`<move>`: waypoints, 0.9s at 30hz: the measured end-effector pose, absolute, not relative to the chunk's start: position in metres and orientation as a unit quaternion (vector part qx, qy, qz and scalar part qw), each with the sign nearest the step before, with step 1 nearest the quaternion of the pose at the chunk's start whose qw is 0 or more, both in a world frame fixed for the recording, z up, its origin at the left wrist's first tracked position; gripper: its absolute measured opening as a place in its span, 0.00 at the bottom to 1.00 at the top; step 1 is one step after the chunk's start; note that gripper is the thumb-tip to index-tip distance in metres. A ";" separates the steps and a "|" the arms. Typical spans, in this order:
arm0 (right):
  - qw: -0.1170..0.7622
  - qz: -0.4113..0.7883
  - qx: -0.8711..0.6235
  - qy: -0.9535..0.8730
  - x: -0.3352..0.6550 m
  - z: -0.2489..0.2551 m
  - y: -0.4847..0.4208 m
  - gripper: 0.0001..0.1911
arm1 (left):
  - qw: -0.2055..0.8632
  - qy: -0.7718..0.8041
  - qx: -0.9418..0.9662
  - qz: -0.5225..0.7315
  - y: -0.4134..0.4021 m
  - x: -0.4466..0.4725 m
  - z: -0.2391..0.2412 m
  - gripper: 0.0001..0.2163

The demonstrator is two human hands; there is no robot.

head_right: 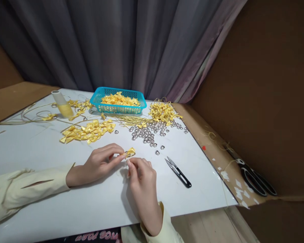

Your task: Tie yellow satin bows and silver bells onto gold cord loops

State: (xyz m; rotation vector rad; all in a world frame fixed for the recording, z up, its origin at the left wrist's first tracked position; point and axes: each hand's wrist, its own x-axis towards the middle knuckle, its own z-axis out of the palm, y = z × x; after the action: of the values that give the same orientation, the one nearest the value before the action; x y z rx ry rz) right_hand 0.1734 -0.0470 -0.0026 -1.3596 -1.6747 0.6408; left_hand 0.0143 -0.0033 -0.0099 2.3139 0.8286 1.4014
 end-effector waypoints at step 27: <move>0.433 0.244 -0.546 -0.674 0.177 -0.004 -0.048 0.09 | 0.158 0.271 0.818 0.483 -0.002 0.014 -0.012 0.05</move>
State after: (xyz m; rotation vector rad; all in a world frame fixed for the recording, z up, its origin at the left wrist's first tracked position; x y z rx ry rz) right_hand 0.1775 -0.0478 -0.0037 -1.3613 -1.6803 0.6091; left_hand 0.0136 -0.0020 -0.0121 2.3387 0.7757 1.3804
